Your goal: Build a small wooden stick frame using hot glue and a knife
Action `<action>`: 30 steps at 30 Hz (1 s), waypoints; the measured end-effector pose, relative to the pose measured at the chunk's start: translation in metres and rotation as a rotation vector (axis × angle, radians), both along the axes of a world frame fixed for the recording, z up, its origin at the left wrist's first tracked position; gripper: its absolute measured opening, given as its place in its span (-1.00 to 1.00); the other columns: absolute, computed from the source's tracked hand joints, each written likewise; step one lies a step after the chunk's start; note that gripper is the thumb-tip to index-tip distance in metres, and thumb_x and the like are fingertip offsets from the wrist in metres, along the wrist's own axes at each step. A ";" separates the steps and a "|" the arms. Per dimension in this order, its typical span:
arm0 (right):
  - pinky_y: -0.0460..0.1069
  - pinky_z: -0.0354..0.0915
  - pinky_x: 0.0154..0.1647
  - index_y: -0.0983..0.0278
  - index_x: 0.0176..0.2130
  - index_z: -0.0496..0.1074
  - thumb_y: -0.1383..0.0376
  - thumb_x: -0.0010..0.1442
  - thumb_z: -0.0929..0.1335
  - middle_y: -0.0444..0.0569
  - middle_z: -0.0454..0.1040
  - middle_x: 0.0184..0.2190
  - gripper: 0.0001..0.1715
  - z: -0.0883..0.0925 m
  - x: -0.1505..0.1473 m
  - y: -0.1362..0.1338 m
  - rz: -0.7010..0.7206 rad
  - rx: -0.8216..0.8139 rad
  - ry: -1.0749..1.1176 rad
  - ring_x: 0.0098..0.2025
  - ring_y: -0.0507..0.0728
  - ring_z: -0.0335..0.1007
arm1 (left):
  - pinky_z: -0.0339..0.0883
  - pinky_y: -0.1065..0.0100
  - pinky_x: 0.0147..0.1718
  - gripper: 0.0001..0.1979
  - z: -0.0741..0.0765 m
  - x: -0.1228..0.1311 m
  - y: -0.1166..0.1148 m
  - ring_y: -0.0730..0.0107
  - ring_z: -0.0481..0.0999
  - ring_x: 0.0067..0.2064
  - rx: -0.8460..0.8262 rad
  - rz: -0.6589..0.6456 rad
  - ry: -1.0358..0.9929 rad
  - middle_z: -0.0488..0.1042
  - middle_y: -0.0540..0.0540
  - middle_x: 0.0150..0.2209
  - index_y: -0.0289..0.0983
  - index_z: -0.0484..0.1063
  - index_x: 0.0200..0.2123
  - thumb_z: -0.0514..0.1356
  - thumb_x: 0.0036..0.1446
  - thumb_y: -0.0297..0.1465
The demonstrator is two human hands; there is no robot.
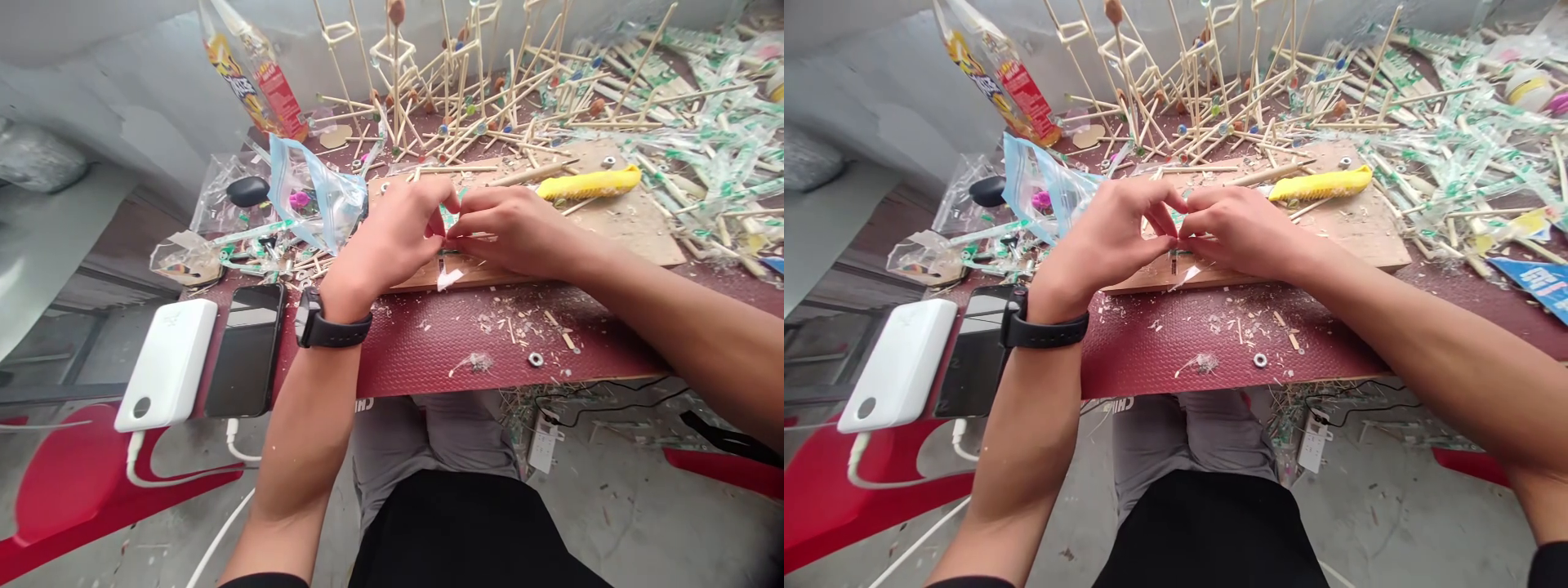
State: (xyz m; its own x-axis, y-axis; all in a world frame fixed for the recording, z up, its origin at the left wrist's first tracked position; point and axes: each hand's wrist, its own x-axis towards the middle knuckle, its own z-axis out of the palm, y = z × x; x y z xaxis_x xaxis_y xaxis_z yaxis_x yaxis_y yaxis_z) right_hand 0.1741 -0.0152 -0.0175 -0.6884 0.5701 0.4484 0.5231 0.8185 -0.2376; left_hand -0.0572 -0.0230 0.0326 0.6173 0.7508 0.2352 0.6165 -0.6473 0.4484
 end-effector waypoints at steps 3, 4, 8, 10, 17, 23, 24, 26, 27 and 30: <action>0.12 0.36 -0.10 0.20 -0.22 0.68 0.20 0.57 0.36 0.01 0.58 -0.23 -0.65 0.004 0.002 0.000 0.015 -0.010 0.001 -0.21 0.16 0.47 | 0.56 0.17 0.02 -0.60 0.001 0.004 -0.002 0.21 0.74 -0.14 0.001 0.011 0.046 0.75 -0.07 -0.22 -0.27 0.66 -0.04 0.22 0.15 -0.73; 0.14 0.36 -0.09 0.21 -0.21 0.68 0.20 0.56 0.36 0.03 0.58 -0.22 -0.66 0.006 0.003 -0.001 0.009 -0.018 -0.004 -0.20 0.18 0.47 | 0.55 0.18 0.02 -0.59 0.001 0.005 -0.002 0.22 0.74 -0.14 0.000 0.012 0.053 0.74 -0.07 -0.23 -0.28 0.66 -0.05 0.20 0.15 -0.74; 0.21 0.39 -0.05 0.14 -0.16 0.70 0.16 0.52 0.38 0.07 0.60 -0.22 -0.72 0.017 0.012 -0.003 -0.054 -0.094 0.001 -0.20 0.25 0.46 | 0.54 0.20 0.05 -0.58 0.000 0.004 -0.002 0.24 0.74 -0.11 0.001 0.009 0.064 0.74 -0.04 -0.23 -0.28 0.66 -0.01 0.19 0.18 -0.72; 0.23 0.41 0.00 0.06 -0.13 0.71 0.10 0.49 0.42 0.03 0.60 -0.24 -0.77 0.020 0.016 -0.002 -0.057 -0.158 0.044 -0.19 0.26 0.46 | 0.54 0.20 0.08 -0.61 -0.002 0.002 -0.001 0.23 0.73 -0.10 0.013 0.000 0.063 0.74 -0.04 -0.23 -0.26 0.67 -0.03 0.20 0.19 -0.69; 0.23 0.43 -0.03 -0.03 -0.20 0.72 -0.04 0.35 0.53 -0.04 0.56 -0.34 -0.80 0.012 0.017 0.006 0.062 -0.273 0.119 -0.26 0.23 0.42 | 0.54 0.17 0.07 -0.67 -0.001 0.004 -0.002 0.21 0.72 -0.14 0.018 -0.006 0.066 0.75 -0.08 -0.27 -0.26 0.72 -0.25 0.21 0.20 -0.72; 0.23 0.42 -0.05 0.02 -0.19 0.74 0.06 0.41 0.48 -0.03 0.57 -0.33 -0.80 0.015 0.017 0.005 0.056 -0.227 0.086 -0.28 0.22 0.43 | 0.53 0.09 0.09 -0.68 -0.003 0.005 -0.002 0.22 0.67 -0.15 0.034 -0.030 0.107 0.75 -0.11 -0.22 -0.26 0.74 -0.28 0.22 0.17 -0.70; 0.23 0.42 -0.04 0.01 -0.19 0.74 0.05 0.40 0.49 -0.03 0.57 -0.33 -0.81 0.016 0.018 0.005 0.052 -0.232 0.090 -0.27 0.22 0.43 | 0.53 0.10 0.07 -0.69 -0.004 0.005 -0.001 0.22 0.66 -0.15 0.037 -0.026 0.111 0.74 -0.13 -0.21 -0.27 0.74 -0.27 0.22 0.17 -0.69; 0.22 0.42 -0.05 -0.01 -0.19 0.73 0.03 0.37 0.51 -0.05 0.58 -0.34 -0.83 0.016 0.018 0.005 0.050 -0.247 0.102 -0.27 0.21 0.42 | 0.52 0.12 0.03 -0.71 -0.007 0.005 0.000 0.21 0.66 -0.14 0.042 -0.018 0.120 0.73 -0.14 -0.20 -0.28 0.75 -0.27 0.23 0.17 -0.66; 0.22 0.42 -0.05 0.00 -0.20 0.73 0.03 0.37 0.52 -0.05 0.57 -0.35 -0.83 0.016 0.018 0.005 0.053 -0.254 0.110 -0.28 0.21 0.41 | 0.52 0.13 0.01 -0.74 -0.007 0.005 0.001 0.21 0.65 -0.15 0.045 -0.015 0.121 0.72 -0.13 -0.21 -0.26 0.75 -0.28 0.25 0.17 -0.63; 0.21 0.41 -0.06 0.04 -0.20 0.72 0.02 0.37 0.52 -0.04 0.57 -0.36 -0.79 0.015 0.018 0.004 0.071 -0.249 0.127 -0.30 0.19 0.39 | 0.52 0.15 -0.05 -0.78 -0.010 0.004 0.002 0.22 0.63 -0.20 0.048 -0.016 0.116 0.69 -0.11 -0.27 -0.24 0.74 -0.30 0.28 0.17 -0.59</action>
State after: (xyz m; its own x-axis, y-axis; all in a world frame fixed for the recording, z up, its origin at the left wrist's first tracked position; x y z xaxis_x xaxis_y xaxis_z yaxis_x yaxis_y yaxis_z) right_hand 0.1917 -0.0108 -0.0029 -0.6782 0.6254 0.3859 0.4194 0.7606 -0.4956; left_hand -0.0529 -0.0207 0.0231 0.6538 0.7305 0.1972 0.6520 -0.6762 0.3431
